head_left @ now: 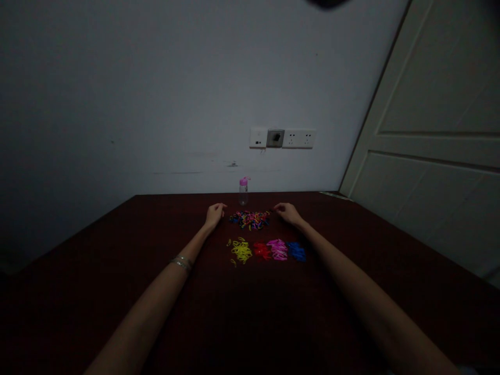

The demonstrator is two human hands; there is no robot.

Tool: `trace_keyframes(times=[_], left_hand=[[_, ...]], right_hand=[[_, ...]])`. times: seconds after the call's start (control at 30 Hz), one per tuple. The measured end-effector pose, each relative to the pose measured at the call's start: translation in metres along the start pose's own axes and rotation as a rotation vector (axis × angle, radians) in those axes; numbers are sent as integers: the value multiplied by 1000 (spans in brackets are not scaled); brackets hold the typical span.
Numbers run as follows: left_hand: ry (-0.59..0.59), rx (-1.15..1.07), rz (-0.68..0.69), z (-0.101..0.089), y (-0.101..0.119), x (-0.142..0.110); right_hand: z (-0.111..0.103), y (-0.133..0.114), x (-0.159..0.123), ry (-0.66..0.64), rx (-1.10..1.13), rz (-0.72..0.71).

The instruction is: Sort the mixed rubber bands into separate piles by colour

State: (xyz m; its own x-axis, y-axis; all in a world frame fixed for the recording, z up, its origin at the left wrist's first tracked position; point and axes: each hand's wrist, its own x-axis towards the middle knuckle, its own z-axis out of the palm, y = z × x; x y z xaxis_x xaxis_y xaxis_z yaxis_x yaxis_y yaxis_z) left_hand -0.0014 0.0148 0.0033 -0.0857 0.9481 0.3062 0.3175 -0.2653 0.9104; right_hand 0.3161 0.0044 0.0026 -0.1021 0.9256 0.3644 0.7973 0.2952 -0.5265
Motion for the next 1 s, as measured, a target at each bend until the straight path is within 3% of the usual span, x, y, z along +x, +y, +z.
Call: trace_keyframes(times=[0.23, 0.53, 0.67, 0.83, 1.0], left_hand=[[-21, -26, 7, 0, -4, 2], [-37, -43, 6, -1, 0, -1], [-38, -40, 2, -1, -1, -1], [-48, -41, -4, 1, 1, -1], [-65, -7, 10, 2, 0, -1]], right_hand=[[13, -4, 12, -39, -103, 39], [7, -6, 9, -46, -107, 18], [-11, -6, -1, -22, -13, -59], [-49, -9, -35, -81, 118, -105], [-91, -11, -71, -339, 231, -22]])
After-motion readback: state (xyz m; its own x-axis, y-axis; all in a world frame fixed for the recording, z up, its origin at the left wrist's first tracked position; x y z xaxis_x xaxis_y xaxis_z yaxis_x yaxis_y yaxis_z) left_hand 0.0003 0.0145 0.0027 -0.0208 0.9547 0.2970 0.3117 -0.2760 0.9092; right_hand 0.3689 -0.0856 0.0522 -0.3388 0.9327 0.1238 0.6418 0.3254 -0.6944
